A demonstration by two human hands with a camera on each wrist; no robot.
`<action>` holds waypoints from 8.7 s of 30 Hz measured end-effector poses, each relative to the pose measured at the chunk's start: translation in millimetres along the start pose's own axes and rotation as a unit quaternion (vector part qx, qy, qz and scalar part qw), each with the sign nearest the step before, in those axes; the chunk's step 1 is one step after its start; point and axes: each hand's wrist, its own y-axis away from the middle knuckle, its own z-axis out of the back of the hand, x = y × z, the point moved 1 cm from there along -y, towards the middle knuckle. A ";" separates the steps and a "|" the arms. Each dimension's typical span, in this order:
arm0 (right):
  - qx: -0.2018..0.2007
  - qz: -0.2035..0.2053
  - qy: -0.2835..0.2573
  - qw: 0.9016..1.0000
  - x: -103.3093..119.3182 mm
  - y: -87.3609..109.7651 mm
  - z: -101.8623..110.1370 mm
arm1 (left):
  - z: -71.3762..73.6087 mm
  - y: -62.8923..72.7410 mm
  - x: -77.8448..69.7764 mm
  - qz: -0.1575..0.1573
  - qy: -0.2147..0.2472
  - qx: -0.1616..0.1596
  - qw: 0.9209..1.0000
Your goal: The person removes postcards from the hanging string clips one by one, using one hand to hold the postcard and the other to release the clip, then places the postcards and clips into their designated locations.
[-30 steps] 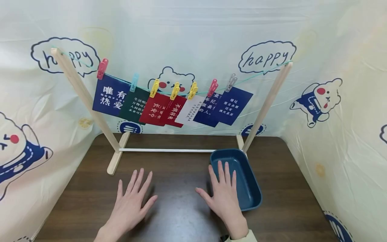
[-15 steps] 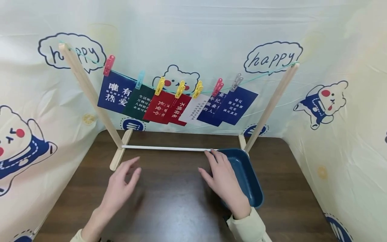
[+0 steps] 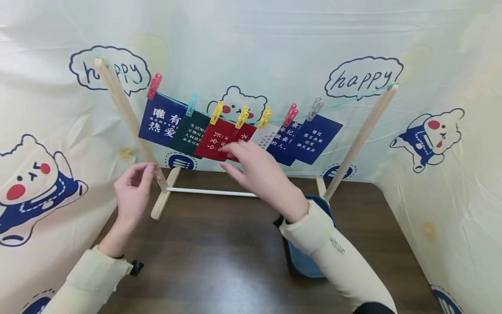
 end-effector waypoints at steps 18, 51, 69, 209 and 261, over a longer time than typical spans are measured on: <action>0.072 -0.029 0.047 0.996 45.7 -156.4 25.3 | 9.0 -89.9 -16.9 0.013 0.036 -0.011 0.999; 0.058 -0.092 -0.163 0.981 41.5 -214.6 -0.5 | 1.1 -105.6 -14.5 0.046 0.026 0.005 0.999; -0.003 -0.066 -0.157 0.985 45.3 -211.8 -6.7 | 12.0 -104.7 -12.8 0.046 0.068 -0.027 0.996; 0.391 -0.200 0.039 0.897 -256.2 185.2 -124.7 | -63.2 169.7 72.8 0.242 -0.123 0.432 0.860; 0.348 -0.198 0.113 0.910 -190.6 170.5 -91.0 | -64.2 168.3 72.4 0.232 -0.162 0.456 0.844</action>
